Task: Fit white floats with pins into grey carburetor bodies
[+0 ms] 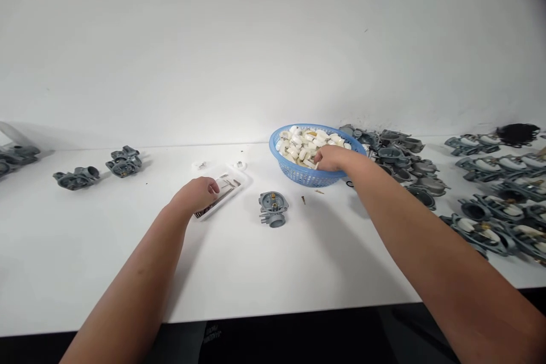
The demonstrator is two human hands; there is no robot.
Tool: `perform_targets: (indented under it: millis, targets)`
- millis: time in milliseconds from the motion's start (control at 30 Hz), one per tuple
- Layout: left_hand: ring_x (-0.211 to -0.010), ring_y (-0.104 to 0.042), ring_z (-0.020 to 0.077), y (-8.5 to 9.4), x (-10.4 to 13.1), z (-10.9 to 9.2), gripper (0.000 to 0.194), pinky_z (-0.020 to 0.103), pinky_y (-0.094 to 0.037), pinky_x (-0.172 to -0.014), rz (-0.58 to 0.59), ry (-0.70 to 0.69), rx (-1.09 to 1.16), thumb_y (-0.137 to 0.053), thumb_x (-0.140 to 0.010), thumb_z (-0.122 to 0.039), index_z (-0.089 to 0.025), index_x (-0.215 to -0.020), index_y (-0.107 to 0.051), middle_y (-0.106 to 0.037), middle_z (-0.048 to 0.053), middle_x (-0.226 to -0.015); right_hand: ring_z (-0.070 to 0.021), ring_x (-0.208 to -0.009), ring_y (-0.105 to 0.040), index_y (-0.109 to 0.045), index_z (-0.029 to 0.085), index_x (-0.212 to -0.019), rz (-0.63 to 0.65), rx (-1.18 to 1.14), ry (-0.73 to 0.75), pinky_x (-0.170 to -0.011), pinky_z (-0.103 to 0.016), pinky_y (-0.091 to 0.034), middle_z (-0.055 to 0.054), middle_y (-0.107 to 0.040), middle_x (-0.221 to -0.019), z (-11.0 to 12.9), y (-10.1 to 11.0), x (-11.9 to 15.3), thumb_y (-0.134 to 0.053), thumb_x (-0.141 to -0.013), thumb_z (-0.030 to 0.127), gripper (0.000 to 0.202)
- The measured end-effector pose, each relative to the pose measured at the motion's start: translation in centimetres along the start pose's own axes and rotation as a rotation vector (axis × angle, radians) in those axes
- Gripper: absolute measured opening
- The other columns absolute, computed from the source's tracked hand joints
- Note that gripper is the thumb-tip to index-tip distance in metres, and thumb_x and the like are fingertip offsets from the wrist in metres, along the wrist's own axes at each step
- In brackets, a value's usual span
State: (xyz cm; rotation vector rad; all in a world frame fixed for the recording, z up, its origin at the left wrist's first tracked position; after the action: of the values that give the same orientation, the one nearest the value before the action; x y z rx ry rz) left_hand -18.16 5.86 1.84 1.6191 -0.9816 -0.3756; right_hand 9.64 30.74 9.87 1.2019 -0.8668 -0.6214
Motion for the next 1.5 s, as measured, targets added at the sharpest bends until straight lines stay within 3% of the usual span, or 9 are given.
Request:
perform_targets:
  millis: [200, 400, 667, 767, 967, 1100, 1167, 1333, 1500]
  targets:
    - [-0.097, -0.073, 0.0273, 0.0, -0.2, 0.4, 0.039, 0.033, -0.055, -0.072, 0.008, -0.001, 0.024, -0.064, -0.069, -0.024, -0.027, -0.107, -0.066, -0.074, 0.006, -0.119, -0.0317, -0.086, -0.069, -0.074, 0.016, -0.102, 0.014, 0.112, -0.05, -0.073, -0.041, -0.054, -0.016, -0.072, -0.098, 0.2, 0.0, 0.0, -0.072, -0.072, 0.02, 0.031]
    - [-0.095, -0.074, 0.0267, -0.2, -0.1, 0.2, 0.039, 0.032, -0.055, -0.072, 0.021, -0.02, 0.028, -0.062, -0.067, -0.022, -0.025, -0.106, -0.066, -0.075, 0.007, -0.118, -0.0239, -0.08, -0.066, -0.072, 0.02, -0.088, -0.006, 0.106, 0.01, -0.07, -0.033, -0.048, -0.008, -0.072, -0.091, 0.2, 0.0, 0.0, -0.072, -0.07, 0.014, 0.018]
    - [-0.091, -0.071, 0.0287, 0.4, 0.5, -0.3, 0.039, 0.037, -0.053, -0.072, -0.035, -0.019, -0.016, -0.056, -0.073, -0.024, -0.028, -0.111, -0.062, -0.075, 0.007, -0.111, -0.0232, -0.092, -0.061, -0.056, 0.021, -0.113, -0.495, -0.048, 0.096, -0.075, -0.034, -0.044, -0.011, -0.061, -0.124, -1.1, 3.8, 4.3, -0.057, -0.093, 0.036, 0.025]
    - [-0.09, -0.07, 0.0293, 0.9, 0.9, -0.7, 0.041, 0.037, -0.052, -0.069, -0.077, -0.006, -0.032, -0.052, -0.076, -0.021, -0.027, -0.116, -0.059, -0.073, 0.008, -0.114, -0.0242, -0.094, -0.061, -0.052, 0.022, -0.117, -0.692, -0.305, 0.234, -0.076, -0.035, -0.046, -0.01, -0.063, -0.116, -0.7, 4.1, 7.4, -0.059, -0.093, 0.044, 0.033]
    - [-0.116, -0.061, 0.0347, 2.1, 1.9, -2.7, 0.035, 0.044, -0.053, -0.085, -0.183, -0.055, -0.056, -0.049, -0.087, -0.027, -0.021, -0.12, -0.058, -0.066, 0.014, -0.13, -0.0248, -0.112, -0.061, -0.053, 0.023, -0.123, -0.767, -0.647, 0.802, -0.098, -0.041, -0.051, -0.011, -0.063, -0.122, 5.1, 0.5, 12.6, -0.061, -0.097, 0.041, 0.032]
    - [-0.13, -0.054, 0.0325, 3.5, 4.3, -6.6, 0.043, 0.046, -0.049, -0.103, -0.343, -0.344, 0.069, -0.051, -0.095, -0.049, -0.024, -0.13, -0.055, -0.061, 0.01, -0.14, -0.0248, -0.126, -0.058, -0.05, 0.026, -0.129, -0.78, -0.764, 1.009, -0.104, -0.044, -0.049, -0.011, -0.062, -0.126, 7.2, -2.0, 14.3, -0.061, -0.098, 0.025, 0.033]
    - [-0.132, -0.054, 0.03, 3.3, 6.1, -9.1, 0.052, 0.042, -0.049, -0.104, -0.314, -0.574, 0.21, -0.055, -0.095, -0.053, -0.028, -0.14, -0.051, -0.06, 0.008, -0.142, -0.0243, -0.128, -0.056, -0.047, 0.027, -0.134, -0.739, -0.845, 1.001, -0.105, -0.045, -0.049, -0.011, -0.059, -0.131, 7.4, -3.0, 14.2, -0.059, -0.099, 0.022, 0.038]
    - [-0.133, -0.057, 0.0254, 2.6, 9.8, -13.0, 0.063, 0.039, -0.047, -0.111, -0.234, -0.952, 0.451, -0.067, -0.094, -0.04, -0.033, -0.152, -0.044, -0.063, 0.009, -0.141, -0.0226, -0.133, -0.053, -0.041, 0.029, -0.138, -0.533, -1.04, 0.993, -0.114, -0.05, -0.046, -0.011, -0.054, -0.138, 8.2, -4.5, 14.4, -0.052, -0.103, 0.023, 0.037]
    - [-0.118, -0.068, 0.0219, 1.3, 10.2, -14.4, 0.041, 0.036, -0.055, -0.103, -0.177, -0.989, 0.736, -0.07, -0.094, -0.032, -0.029, -0.134, -0.064, -0.072, 0.008, -0.13, -0.0219, -0.136, -0.053, -0.04, 0.029, -0.139, -0.424, -1.116, 1.047, -0.116, -0.05, -0.045, -0.01, -0.056, -0.139, 8.9, -4.5, 15.2, -0.052, -0.103, 0.023, 0.038]
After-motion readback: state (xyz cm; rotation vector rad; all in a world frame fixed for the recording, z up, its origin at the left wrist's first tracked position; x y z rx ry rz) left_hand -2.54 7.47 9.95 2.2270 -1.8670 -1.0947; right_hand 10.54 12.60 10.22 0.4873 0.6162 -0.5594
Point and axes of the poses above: each hand's wrist, its own x-axis away from the middle knuckle, its own y-axis out of the back of the hand, z = x × y, the point moved 10 cm from there along -x, towards the middle knuckle
